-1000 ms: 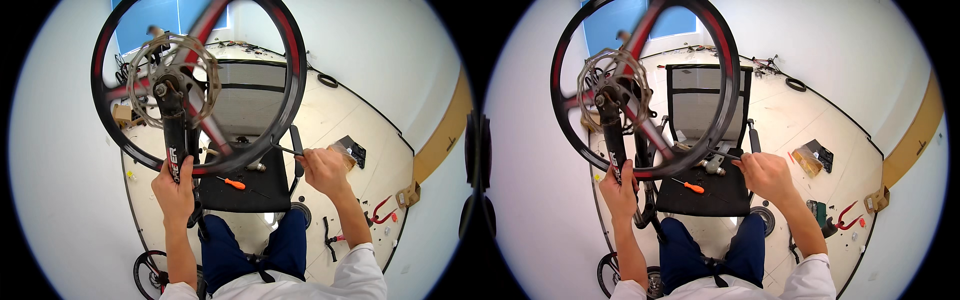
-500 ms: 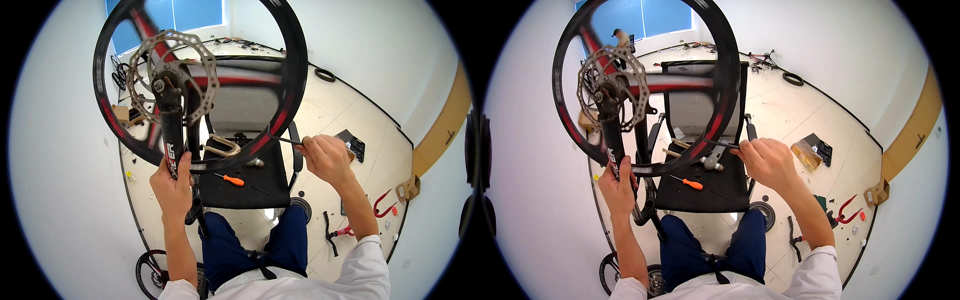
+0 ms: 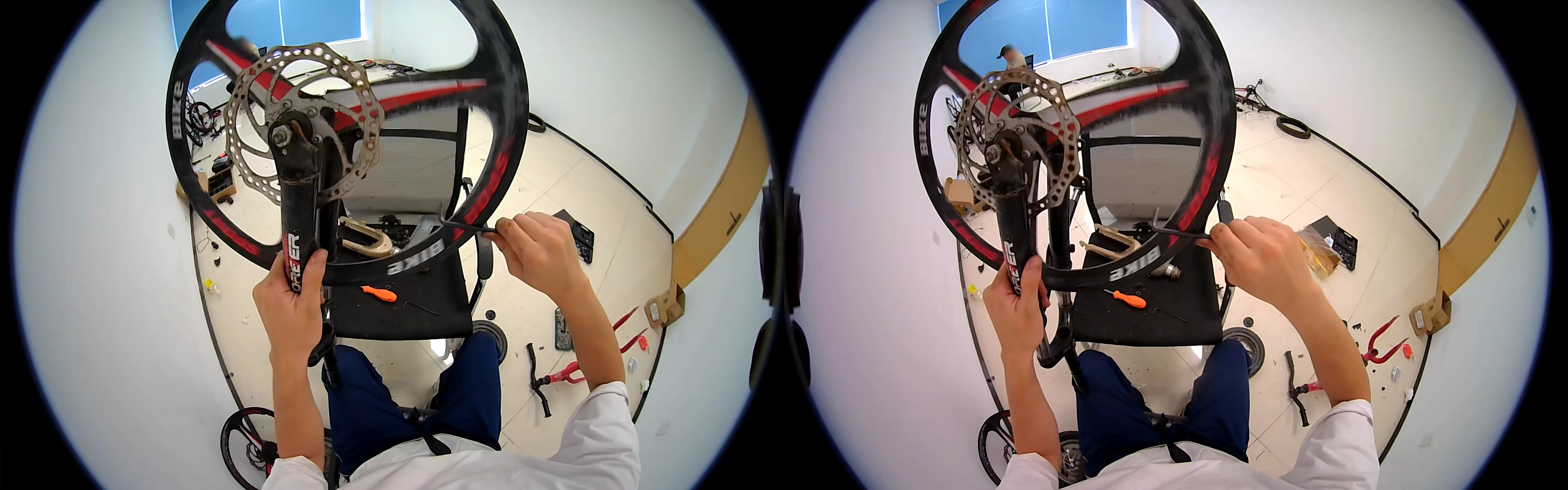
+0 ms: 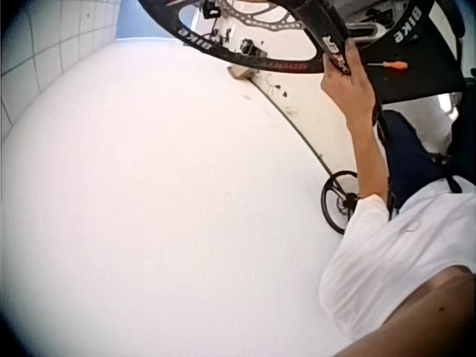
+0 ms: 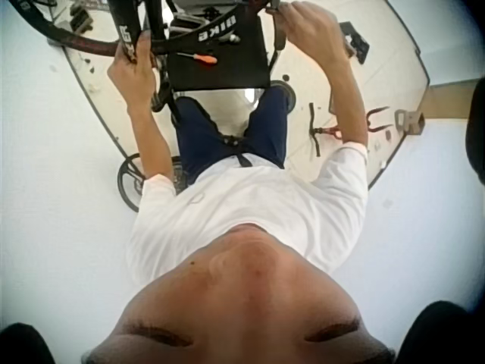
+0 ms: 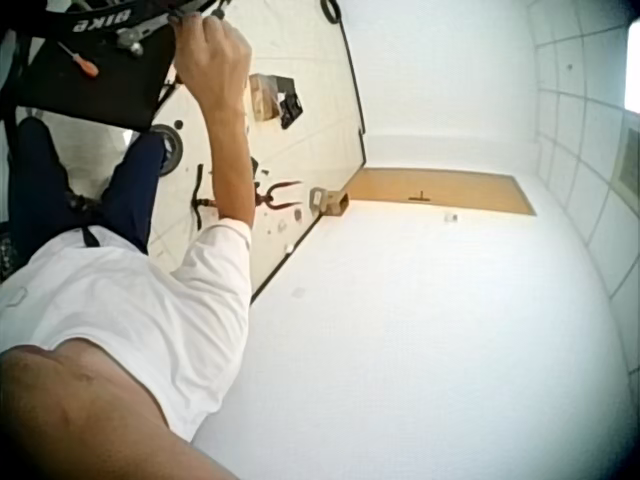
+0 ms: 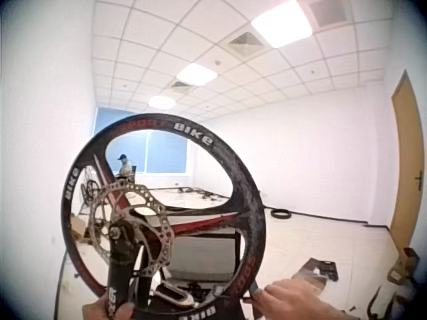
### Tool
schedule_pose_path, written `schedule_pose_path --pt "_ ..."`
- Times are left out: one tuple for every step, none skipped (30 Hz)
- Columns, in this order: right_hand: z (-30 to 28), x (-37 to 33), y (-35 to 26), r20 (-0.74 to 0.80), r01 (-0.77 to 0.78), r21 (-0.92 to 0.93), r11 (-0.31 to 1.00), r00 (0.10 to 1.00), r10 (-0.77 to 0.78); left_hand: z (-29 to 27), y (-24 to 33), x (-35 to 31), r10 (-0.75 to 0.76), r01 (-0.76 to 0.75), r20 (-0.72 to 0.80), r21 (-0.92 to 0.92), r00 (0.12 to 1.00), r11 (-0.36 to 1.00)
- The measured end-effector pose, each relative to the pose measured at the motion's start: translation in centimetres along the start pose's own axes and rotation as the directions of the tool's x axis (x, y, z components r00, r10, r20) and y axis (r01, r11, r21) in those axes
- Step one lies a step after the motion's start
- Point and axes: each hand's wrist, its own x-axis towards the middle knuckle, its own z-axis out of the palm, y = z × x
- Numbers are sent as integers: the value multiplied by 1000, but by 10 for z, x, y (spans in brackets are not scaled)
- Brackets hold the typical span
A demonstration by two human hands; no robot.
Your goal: The person assembles a bicycle wheel by attaching the hub and brake disc to the rim. They use a screwdriver and wrench to tighten bolts and secure the components, then spin the wheel to check alignment.
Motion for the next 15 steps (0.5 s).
schedule_pose_path --pt "-3 0 2 -2 -6 4 1000 1000 6 0 -1 0 3 -3 3 5 1000 1000" --pt "-6 0 4 -2 -14 8 1000 1000 14 0 -2 1 5 -5 8 11 1000 1000" --pt "-11 2 6 -19 -48 4 999 999 48 0 -2 1 7 -7 12 17 1000 1000" --pt "-15 2 10 0 -55 -12 998 998 55 0 -2 0 -7 7 17 14 1000 1000" --pt "-20 1 16 16 -62 -32 998 998 63 0 -1 0 -17 17 24 9 1000 1000" --pt "-24 3 20 33 -69 -51 996 997 71 0 0 0 -27 27 30 5 999 1000" --pt "-29 7 22 52 -27 -27 999 998 28 1 0 0 -30 30 32 -3 999 1000" --pt "-31 11 23 62 2 -33 999 998 0 2 -1 -1 -37 37 34 -7 999 999" --pt "-32 14 23 72 32 -38 999 997 -29 4 -2 -2 -44 44 36 -10 998 999" --pt "-33 17 24 82 61 -43 997 995 -57 5 -1 -2 -34 34 39 -17 999 999" --pt "-38 20 27 97 45 -44 998 994 -40 6 1 -3 -25 26 38 -27 999 999" --pt "-43 22 30 112 29 -45 999 993 -23 7 2 -3 -17 19 37 -38 999 999" --pt "-49 23 33 127 13 -47 999 992 -7 6 2 -4 -21 22 43 -41 999 999" --pt "-53 23 34 111 -26 -45 999 993 31 5 1 -4 -22 25 51 -45 998 999" --pt "-58 23 34 94 -65 -41 997 993 68 5 1 -3 -24 27 59 -50 998 998"
